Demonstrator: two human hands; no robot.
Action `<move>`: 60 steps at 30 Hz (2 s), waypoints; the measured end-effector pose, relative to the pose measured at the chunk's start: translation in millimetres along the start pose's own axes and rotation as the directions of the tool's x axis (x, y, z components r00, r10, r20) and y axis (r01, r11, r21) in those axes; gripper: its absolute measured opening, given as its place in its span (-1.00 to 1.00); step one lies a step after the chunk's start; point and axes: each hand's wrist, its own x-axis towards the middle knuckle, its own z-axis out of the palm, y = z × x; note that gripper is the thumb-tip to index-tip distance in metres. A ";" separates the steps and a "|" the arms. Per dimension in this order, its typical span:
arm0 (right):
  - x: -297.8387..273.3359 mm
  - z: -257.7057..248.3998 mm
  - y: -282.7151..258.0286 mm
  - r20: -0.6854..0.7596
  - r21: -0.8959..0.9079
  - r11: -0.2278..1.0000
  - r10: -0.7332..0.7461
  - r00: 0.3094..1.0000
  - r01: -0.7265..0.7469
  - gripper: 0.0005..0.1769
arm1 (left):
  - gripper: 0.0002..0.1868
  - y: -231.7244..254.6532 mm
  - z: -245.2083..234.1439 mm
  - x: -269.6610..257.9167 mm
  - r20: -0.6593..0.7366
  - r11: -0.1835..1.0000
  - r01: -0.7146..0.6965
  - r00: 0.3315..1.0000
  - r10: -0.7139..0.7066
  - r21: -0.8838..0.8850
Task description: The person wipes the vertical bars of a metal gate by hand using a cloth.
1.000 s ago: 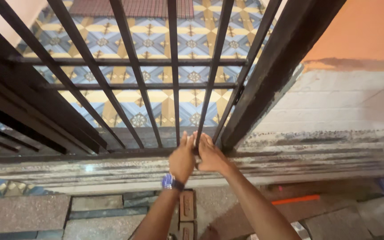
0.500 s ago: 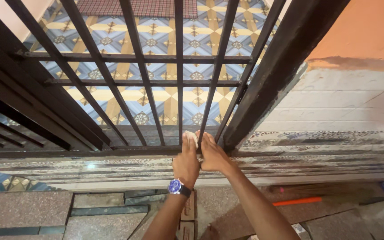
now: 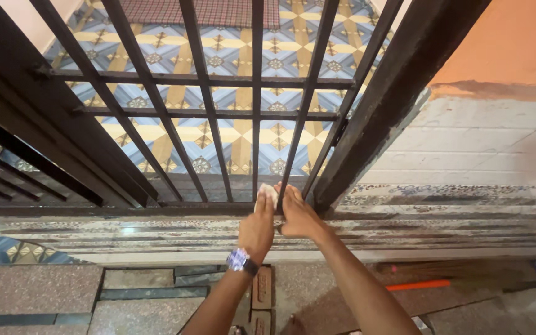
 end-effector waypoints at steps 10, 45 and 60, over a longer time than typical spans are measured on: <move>-5.7 -2.9 -7.7 -0.003 0.060 0.998 0.021 1.000 -0.021 0.19 | -0.57 41.5 -134.9 -14.3 -0.847 0.920 -0.364 0.526 0.076 -0.143; -9.9 -2.7 -9.2 -0.050 0.069 0.998 -0.004 0.999 0.007 0.16 | -0.29 82.3 -218.6 43.2 -0.684 0.978 -0.189 0.702 0.200 0.092; -8.4 2.6 -2.8 -0.064 0.078 0.997 0.001 0.998 0.004 0.15 | -0.28 51.6 -196.2 9.2 -0.831 0.927 -0.321 0.449 0.328 0.192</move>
